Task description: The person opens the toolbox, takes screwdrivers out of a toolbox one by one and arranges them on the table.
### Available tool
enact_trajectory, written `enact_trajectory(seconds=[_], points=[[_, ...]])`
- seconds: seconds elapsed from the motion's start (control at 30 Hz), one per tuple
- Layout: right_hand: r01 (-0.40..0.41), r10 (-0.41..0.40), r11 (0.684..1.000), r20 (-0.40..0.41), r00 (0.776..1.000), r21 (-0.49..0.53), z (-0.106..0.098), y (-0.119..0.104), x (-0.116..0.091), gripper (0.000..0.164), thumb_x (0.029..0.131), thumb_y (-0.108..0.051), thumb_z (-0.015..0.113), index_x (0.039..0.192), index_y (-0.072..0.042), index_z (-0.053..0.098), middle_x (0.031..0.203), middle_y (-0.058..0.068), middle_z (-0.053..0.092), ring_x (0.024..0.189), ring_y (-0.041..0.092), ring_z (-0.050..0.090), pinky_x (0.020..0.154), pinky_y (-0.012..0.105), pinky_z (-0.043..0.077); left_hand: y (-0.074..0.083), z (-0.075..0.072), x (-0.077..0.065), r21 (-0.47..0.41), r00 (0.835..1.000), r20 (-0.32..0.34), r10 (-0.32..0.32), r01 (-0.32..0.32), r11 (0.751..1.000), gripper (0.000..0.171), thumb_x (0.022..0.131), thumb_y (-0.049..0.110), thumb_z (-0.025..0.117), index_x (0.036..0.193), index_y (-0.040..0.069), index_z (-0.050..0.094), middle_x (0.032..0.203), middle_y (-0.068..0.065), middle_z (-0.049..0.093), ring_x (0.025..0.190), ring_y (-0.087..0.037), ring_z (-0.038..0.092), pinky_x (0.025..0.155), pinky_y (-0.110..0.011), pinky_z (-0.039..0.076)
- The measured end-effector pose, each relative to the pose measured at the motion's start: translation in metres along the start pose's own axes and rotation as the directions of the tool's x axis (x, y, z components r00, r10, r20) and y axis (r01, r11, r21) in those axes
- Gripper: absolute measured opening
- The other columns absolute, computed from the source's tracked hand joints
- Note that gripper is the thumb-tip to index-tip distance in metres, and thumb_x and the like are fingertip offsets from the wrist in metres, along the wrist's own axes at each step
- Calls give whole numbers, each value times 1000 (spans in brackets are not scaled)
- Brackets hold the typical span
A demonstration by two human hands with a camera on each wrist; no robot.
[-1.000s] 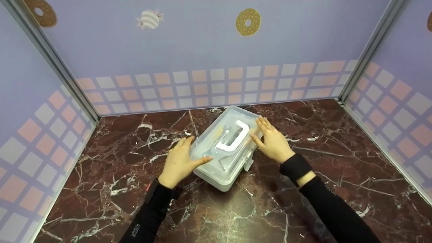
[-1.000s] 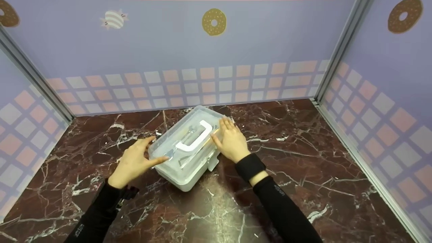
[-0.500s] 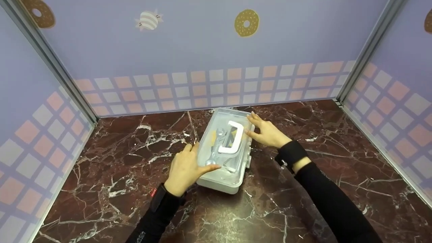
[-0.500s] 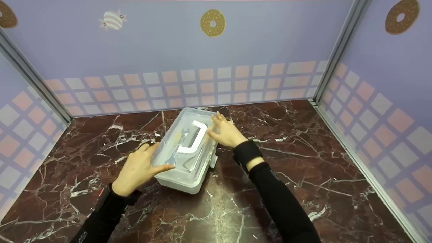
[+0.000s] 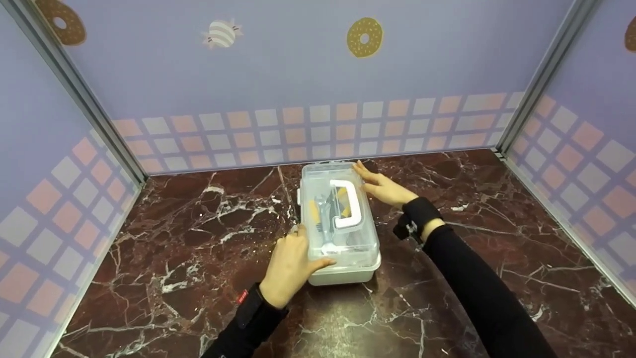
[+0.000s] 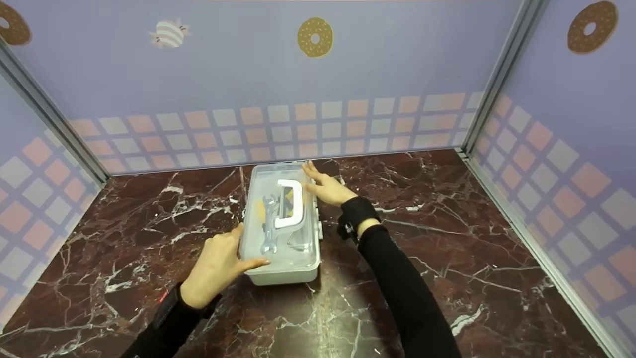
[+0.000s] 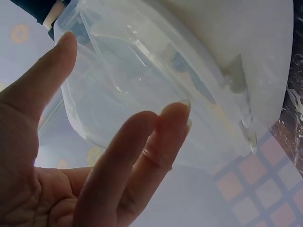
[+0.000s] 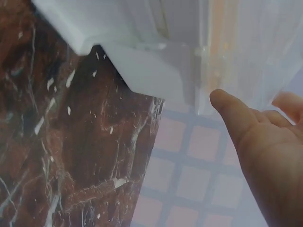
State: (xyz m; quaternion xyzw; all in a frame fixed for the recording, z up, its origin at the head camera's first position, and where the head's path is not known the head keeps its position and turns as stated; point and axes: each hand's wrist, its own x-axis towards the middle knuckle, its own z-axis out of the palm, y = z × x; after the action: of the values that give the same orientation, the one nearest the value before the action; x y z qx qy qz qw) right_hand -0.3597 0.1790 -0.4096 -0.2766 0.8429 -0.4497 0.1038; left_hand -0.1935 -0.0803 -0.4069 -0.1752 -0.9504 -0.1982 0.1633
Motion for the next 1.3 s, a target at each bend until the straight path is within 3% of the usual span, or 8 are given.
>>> enact_trajectory(seconds=[0.23,0.3,0.47,0.6,0.7,1.0,1.17,1.3], points=[[26,-25,1000,-52,998,16,10,1,-1,61,99,-4,38,156,-2,19,167,14,1,154,32,4,125,50,19,-1,2,-3,35,999,-46,-2,4,999,99,60,53,88,118,-21,57,75,-23,70,65,-35,70,56,-38,61],[20,-20,1000,-85,996,-5,13,0,-3,60,99,-5,40,156,-3,21,166,15,6,153,34,16,121,48,31,-2,2,-4,38,999,-54,3,-1,999,99,59,53,88,118,-20,58,76,-24,70,66,-36,71,57,-39,61],[-109,108,994,-177,978,4,19,-7,-17,62,102,-19,50,155,-1,24,153,26,38,131,40,53,97,41,56,-4,5,-3,21,996,-81,34,-33,999,96,57,53,89,114,-19,60,72,-18,69,61,-32,69,56,-39,60],[-253,252,967,-237,938,27,21,-11,-33,70,100,-36,57,148,8,33,143,29,48,116,43,63,95,45,57,-6,6,-3,-2,993,-99,59,-60,998,90,56,51,90,110,-15,62,71,-15,69,60,-30,68,55,-39,60],[-303,306,952,-222,926,50,24,-11,-44,71,99,-42,57,143,12,41,137,30,54,108,44,67,91,47,59,-7,6,-3,-20,993,-96,62,-64,998,86,56,50,90,109,-12,63,73,-15,70,60,-30,68,55,-38,60],[-335,371,905,-102,923,263,34,-14,-54,64,100,-40,55,137,12,49,131,30,59,121,40,61,99,41,55,-5,4,0,-81,996,-71,46,-51,995,87,56,46,92,114,-12,62,84,-17,71,65,-30,70,58,-34,61],[-339,371,905,-88,924,259,36,-17,-55,61,102,-39,52,133,13,54,130,29,61,121,37,61,95,34,57,-5,4,1,-104,996,-76,56,-64,992,82,57,44,92,112,-10,63,82,-16,71,64,-28,69,56,-32,61],[-313,332,937,-118,936,155,36,-22,-55,56,103,-39,51,126,10,62,124,26,66,112,30,68,96,40,58,-6,3,0,-96,994,-90,62,-70,993,80,56,44,92,109,-9,64,79,-15,70,62,-27,68,54,-31,60]])
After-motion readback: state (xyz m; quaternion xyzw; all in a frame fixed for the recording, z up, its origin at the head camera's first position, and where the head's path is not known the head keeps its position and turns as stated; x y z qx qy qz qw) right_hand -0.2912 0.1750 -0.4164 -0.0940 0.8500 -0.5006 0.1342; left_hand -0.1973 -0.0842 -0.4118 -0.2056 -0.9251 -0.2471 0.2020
